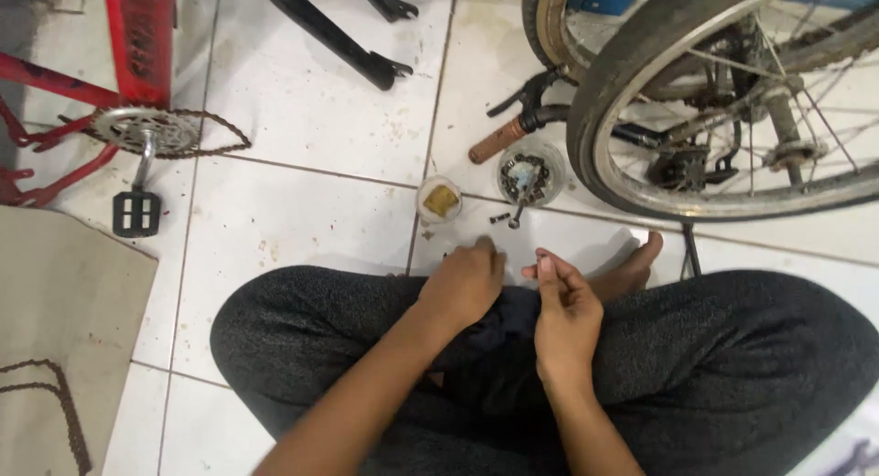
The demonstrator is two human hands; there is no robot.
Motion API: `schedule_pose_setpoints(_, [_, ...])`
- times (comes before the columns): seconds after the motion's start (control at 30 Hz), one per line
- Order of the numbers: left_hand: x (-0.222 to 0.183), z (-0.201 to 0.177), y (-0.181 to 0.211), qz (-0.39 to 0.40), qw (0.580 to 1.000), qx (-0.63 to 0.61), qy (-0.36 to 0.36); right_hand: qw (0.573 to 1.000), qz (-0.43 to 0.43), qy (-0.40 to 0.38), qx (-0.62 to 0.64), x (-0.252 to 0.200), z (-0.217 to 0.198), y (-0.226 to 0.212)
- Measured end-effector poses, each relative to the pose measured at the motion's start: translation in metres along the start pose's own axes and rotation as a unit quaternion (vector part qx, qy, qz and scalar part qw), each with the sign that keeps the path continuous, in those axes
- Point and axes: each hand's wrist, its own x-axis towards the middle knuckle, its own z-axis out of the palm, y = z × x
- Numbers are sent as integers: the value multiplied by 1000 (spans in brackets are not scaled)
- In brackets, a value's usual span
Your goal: Cleaning small bicycle components like ball bearings using a cloth
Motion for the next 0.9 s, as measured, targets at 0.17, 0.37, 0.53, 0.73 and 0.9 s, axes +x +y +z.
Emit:
schedule_pose_setpoints(0.17, [63, 37, -13, -111, 985, 125, 30, 1000, -5, 2, 27, 15, 2, 26])
schedule_pose_setpoints(0.37, [59, 30, -12, -26, 971, 222, 83, 999, -15, -16, -37, 24, 7, 29])
schedule_pose_setpoints(0.53, [41, 27, -10, -14, 967, 211, 142, 997, -42, -18, -55, 22, 10, 25])
schedule_pose_setpoints(0.73, [-30, -25, 19, 29, 989, 11, 148, 996, -41, -33, -66, 17, 9, 30])
schedule_pose_setpoints(0.9, [-77, -66, 35, 7, 961, -200, 189, 991, -37, -117, 60, -4, 14, 5])
